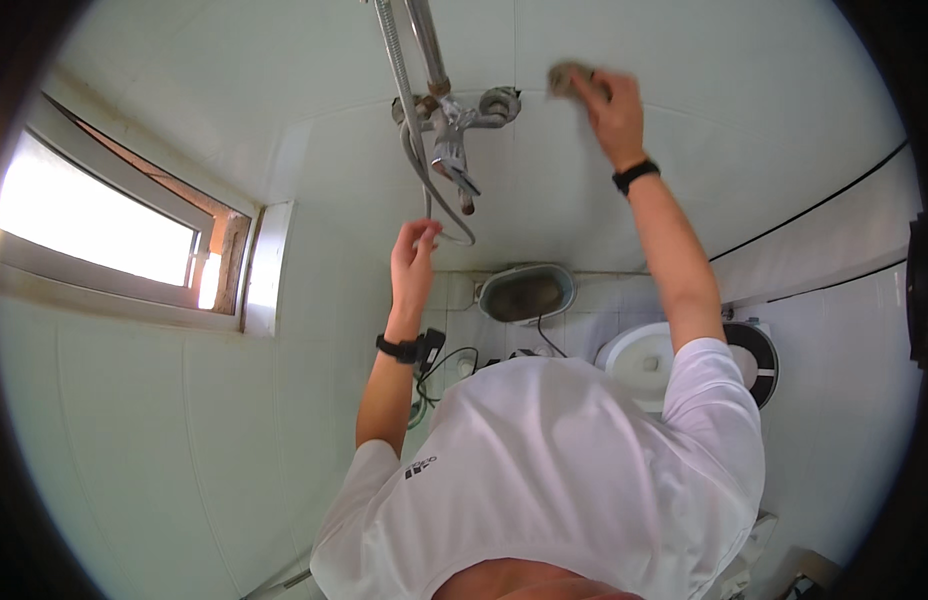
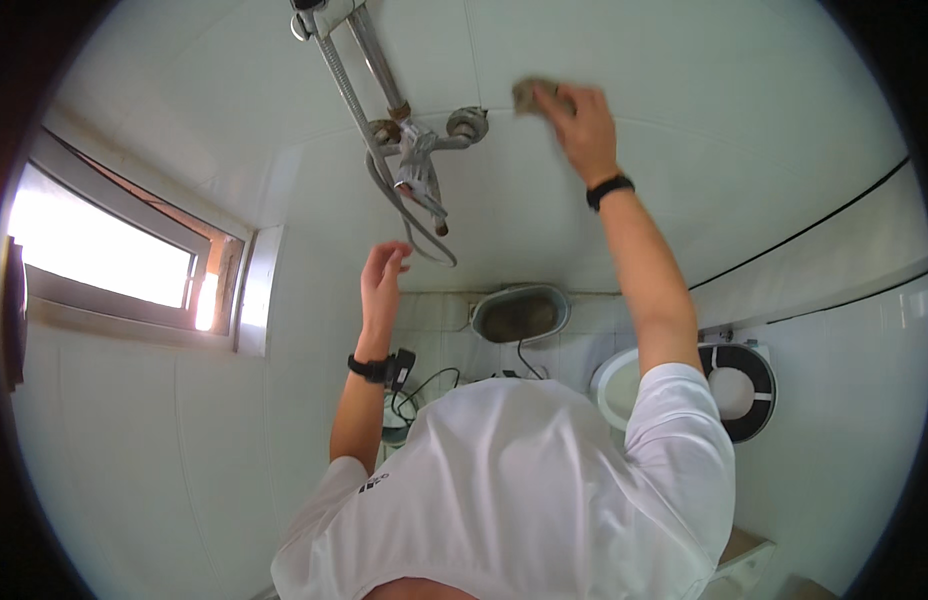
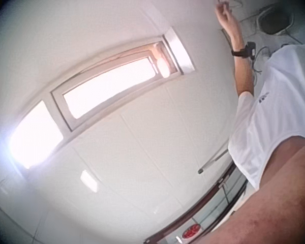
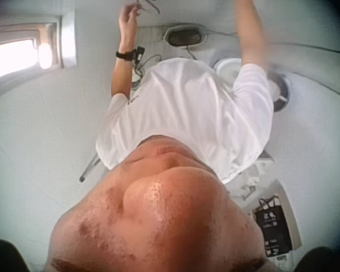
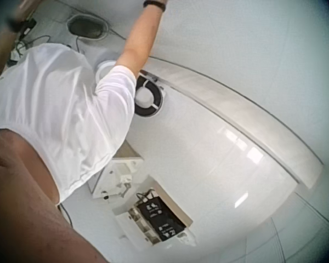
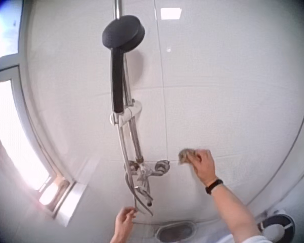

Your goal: The person wipes the faucet with a cloth and then wipes the wall and around the shower fixture in a bathroom.

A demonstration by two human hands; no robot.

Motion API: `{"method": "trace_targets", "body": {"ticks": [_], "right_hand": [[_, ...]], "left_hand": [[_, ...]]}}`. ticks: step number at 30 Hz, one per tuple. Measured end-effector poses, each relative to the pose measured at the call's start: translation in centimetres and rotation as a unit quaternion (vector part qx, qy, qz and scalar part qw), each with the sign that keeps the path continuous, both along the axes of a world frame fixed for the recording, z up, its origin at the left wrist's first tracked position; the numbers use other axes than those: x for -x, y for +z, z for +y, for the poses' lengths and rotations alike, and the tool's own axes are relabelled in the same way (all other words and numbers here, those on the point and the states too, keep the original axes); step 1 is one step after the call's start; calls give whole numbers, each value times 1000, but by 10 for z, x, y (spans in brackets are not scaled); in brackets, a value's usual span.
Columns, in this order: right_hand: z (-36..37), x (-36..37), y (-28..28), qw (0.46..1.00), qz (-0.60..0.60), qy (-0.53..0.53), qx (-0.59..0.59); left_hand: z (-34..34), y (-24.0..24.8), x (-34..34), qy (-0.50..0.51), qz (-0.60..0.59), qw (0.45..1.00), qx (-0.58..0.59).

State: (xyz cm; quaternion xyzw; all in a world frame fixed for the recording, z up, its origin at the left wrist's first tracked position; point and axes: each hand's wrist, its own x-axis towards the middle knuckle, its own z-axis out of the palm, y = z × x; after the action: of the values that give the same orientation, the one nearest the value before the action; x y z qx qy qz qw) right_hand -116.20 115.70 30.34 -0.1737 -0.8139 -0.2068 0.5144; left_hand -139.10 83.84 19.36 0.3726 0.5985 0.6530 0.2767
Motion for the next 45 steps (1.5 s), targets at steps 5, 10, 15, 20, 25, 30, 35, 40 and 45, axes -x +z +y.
{"method": "trace_targets", "body": {"ticks": [5, 10, 15, 20, 25, 30, 35, 40, 45], "right_hand": [[-15, -53, -78, 975, -175, 13, 134], [4, -102, -90, 852, 252, 32, 458], [59, -199, -66, 527, 614, 88, 581], [81, -264, 27, 490, 730, 132, 458], [137, -289, 147, 662, 685, 154, 262], [118, -155, 216, 838, 519, -171, -5], [50, -58, 144, 985, 132, -28, -108], [78, -135, 147, 990, -11, 91, 106], [123, -218, 222, 779, 615, -77, 97]], "left_hand": [[-28, -26, -9, -20, -45, 997, 54], [-33, -44, -21, -108, -60, 991, 54], [-26, -62, -42, -170, -67, 980, 81], [-19, -57, -63, -224, -80, 965, 107], [-1, 12, -84, -237, -48, 969, 59], [65, 116, -125, -214, 89, 972, -40], [129, 160, -178, -248, 81, 954, -145], [126, 188, -195, -167, 314, 922, -151], [126, 204, -165, 41, 609, 785, -107]]}}
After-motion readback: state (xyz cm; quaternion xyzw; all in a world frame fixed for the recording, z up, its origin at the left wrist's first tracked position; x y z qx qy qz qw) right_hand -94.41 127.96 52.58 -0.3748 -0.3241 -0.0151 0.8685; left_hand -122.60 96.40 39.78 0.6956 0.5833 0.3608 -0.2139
